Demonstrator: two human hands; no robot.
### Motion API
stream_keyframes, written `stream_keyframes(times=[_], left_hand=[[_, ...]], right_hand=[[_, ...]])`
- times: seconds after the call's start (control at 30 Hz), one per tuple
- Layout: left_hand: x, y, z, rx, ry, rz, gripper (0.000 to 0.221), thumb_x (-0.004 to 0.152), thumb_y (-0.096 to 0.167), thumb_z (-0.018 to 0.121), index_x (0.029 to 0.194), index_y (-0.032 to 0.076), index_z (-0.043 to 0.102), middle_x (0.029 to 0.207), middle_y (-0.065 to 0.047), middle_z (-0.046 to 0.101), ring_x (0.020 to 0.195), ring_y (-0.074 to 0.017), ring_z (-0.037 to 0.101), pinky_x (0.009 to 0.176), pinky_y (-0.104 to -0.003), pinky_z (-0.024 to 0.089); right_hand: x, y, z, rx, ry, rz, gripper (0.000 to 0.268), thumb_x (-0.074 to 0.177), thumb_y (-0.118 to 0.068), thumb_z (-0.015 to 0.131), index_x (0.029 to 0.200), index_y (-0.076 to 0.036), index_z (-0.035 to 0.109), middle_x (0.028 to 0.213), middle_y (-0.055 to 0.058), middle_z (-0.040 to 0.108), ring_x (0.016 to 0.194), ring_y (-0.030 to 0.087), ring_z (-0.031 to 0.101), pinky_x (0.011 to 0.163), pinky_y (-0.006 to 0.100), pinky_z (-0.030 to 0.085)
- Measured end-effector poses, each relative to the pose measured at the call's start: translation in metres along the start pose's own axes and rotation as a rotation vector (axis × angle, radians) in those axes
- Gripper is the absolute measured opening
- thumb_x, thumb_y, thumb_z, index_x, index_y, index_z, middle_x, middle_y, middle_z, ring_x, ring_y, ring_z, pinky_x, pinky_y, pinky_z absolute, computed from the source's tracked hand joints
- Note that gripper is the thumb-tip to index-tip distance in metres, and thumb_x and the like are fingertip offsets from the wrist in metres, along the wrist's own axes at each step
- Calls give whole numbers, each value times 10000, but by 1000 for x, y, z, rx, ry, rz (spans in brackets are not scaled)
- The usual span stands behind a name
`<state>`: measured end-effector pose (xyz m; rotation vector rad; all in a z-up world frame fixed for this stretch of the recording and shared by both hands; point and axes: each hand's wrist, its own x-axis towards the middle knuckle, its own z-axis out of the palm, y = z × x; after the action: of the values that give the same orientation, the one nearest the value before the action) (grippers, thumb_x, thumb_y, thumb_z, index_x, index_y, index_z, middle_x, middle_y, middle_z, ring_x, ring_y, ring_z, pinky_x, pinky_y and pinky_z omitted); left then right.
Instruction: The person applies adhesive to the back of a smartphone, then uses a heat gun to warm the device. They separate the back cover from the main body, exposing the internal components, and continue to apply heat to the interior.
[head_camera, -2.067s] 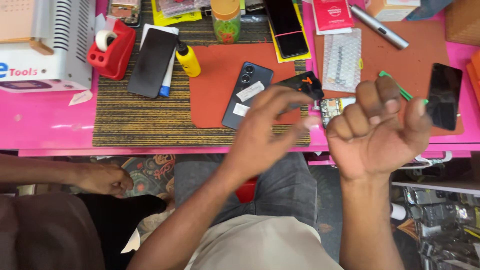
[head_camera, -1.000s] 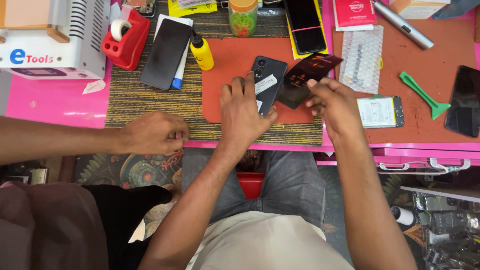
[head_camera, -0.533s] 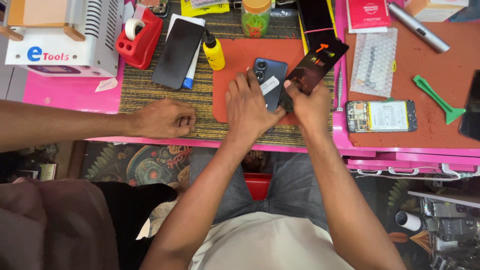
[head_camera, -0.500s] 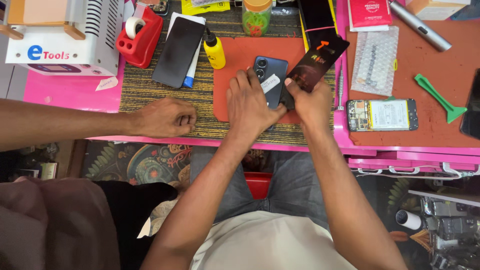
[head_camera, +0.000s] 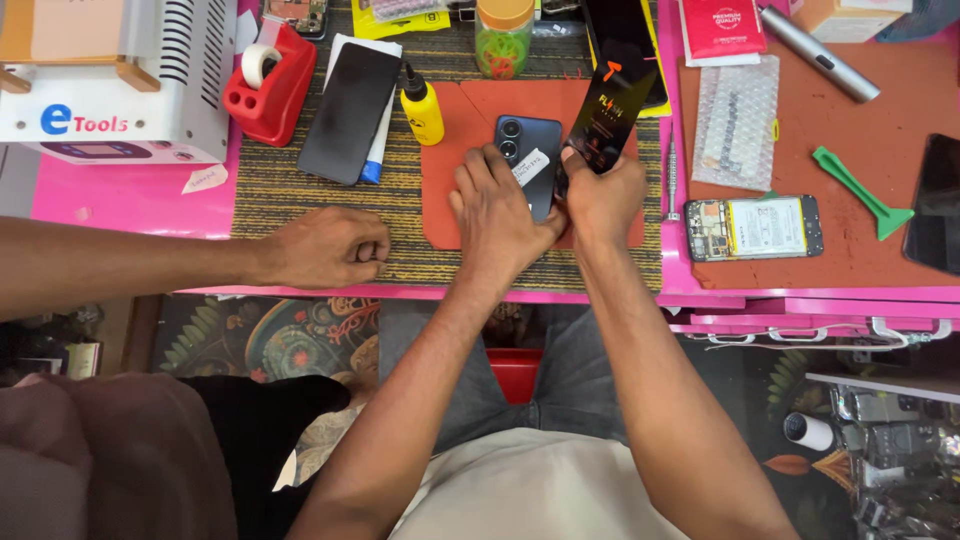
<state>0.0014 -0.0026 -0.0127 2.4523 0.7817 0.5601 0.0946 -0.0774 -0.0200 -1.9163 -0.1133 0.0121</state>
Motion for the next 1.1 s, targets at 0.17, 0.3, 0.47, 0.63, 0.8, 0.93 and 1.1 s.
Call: stream_keyframes(times=[0.17,0.3,0.47,0.63,0.8,0.93,1.1], left_hand=[[-3,-1,3,-7,3,0,1066,610,403,869,1360,-180,386,1301,-257,433,1183,-410,436,930,-536,386],[-2,-2,4,-12,23,17,1056,614,395,870,1356,-181,388,1290,-255,438,1182,-408,441,925,-535,392],[-8,0,-1,-7,19,25,1048,572,383,889,1338,-158,420,1270,-250,453,1170,-416,460,927,-543,410],[-2,7,-10,49,4,11,1011,587,413,893,1311,-149,468,1228,-241,486,1103,-402,491,941,-513,441],[0,16,-12,209,-41,33,1041,590,434,877,1331,-163,458,1195,-218,511,1085,-384,502,908,-505,470],[1,21,-17,291,-14,73,990,590,422,872,1325,-111,475,1223,-190,528,1146,-359,508,911,-516,482],[-11,30,-38,211,-39,178,828,703,361,851,1346,-65,551,1202,-185,568,1115,-359,536,895,-497,473]], right_hand=[[2,-1,2,115,-14,27,79,815,-90,799,815,-18,766,688,36,726,596,131,674,562,349,513],[6,2,6,22,13,16,114,808,-96,819,807,-3,754,679,51,726,602,154,687,571,358,518],[12,10,-2,62,-52,-37,117,815,-116,834,843,-19,775,741,51,760,672,156,704,617,347,531],[12,13,-34,-189,-179,-305,210,894,-191,844,964,-16,752,793,64,754,739,202,746,654,346,528],[18,24,-85,28,-235,-88,311,988,-252,789,1168,-22,683,885,65,739,711,158,630,597,294,491],[20,21,-159,681,-336,43,306,953,-280,731,1176,-83,661,900,-29,573,644,73,424,559,263,329],[-5,9,-205,1541,-608,273,493,1153,-517,531,921,-83,545,765,-27,412,597,64,299,582,227,244]])
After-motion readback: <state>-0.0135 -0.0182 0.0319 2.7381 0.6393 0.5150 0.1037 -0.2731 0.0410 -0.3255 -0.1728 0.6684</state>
